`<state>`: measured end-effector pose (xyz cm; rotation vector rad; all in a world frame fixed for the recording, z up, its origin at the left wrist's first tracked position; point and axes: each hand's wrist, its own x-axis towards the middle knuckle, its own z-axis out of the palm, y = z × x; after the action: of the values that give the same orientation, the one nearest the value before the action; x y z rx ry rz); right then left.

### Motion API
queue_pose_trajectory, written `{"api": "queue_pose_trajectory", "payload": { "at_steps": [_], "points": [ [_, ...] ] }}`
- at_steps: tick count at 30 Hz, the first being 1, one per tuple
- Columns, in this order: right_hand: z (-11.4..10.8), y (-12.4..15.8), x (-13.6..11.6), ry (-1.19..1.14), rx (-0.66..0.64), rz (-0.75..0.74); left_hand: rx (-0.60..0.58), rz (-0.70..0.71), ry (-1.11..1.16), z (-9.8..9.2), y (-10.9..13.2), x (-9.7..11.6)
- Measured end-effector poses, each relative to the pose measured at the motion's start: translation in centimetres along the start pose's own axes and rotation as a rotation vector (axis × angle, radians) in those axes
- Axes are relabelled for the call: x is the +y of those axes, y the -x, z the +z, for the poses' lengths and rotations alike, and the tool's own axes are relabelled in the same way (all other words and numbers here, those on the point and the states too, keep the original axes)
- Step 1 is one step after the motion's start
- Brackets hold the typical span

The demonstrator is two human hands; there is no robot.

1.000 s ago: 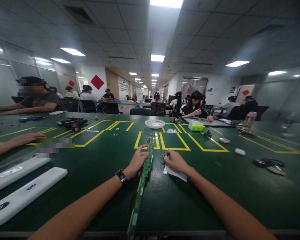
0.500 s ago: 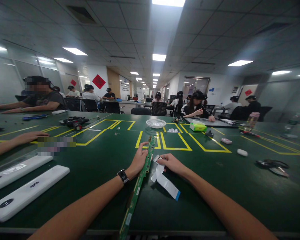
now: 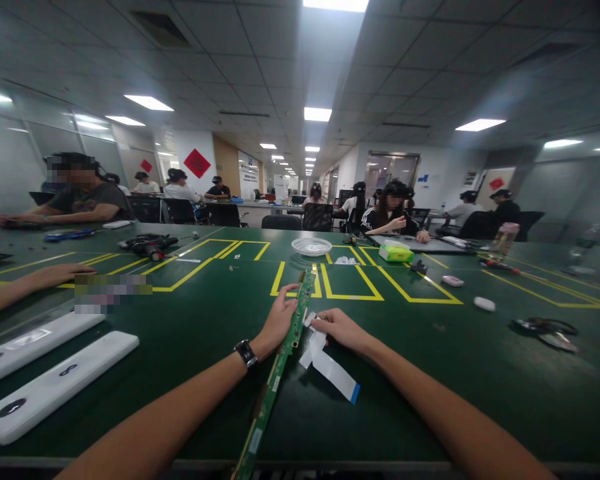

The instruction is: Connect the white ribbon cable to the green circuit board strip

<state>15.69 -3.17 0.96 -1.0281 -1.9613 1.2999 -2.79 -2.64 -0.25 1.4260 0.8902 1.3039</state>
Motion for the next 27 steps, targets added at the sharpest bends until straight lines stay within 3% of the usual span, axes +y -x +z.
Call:
{"api": "queue_pose_trajectory", "payload": {
  "at_steps": [11,18,27],
  "points": [
    [0.2,-0.5,1.4,-0.112,0.023,0.021,-0.075,-0.003,-0.073,0.2,0.2,0.1],
    [0.1,-0.8,1.8,-0.149,-0.004,0.032,-0.099,0.096,-0.207,0.7,0.5,0.3],
    [0.0,-0.7,1.8,-0.11,0.022,-0.004,-0.066,0.026,-0.099,1.0,0.6,0.2]
  ]
}}
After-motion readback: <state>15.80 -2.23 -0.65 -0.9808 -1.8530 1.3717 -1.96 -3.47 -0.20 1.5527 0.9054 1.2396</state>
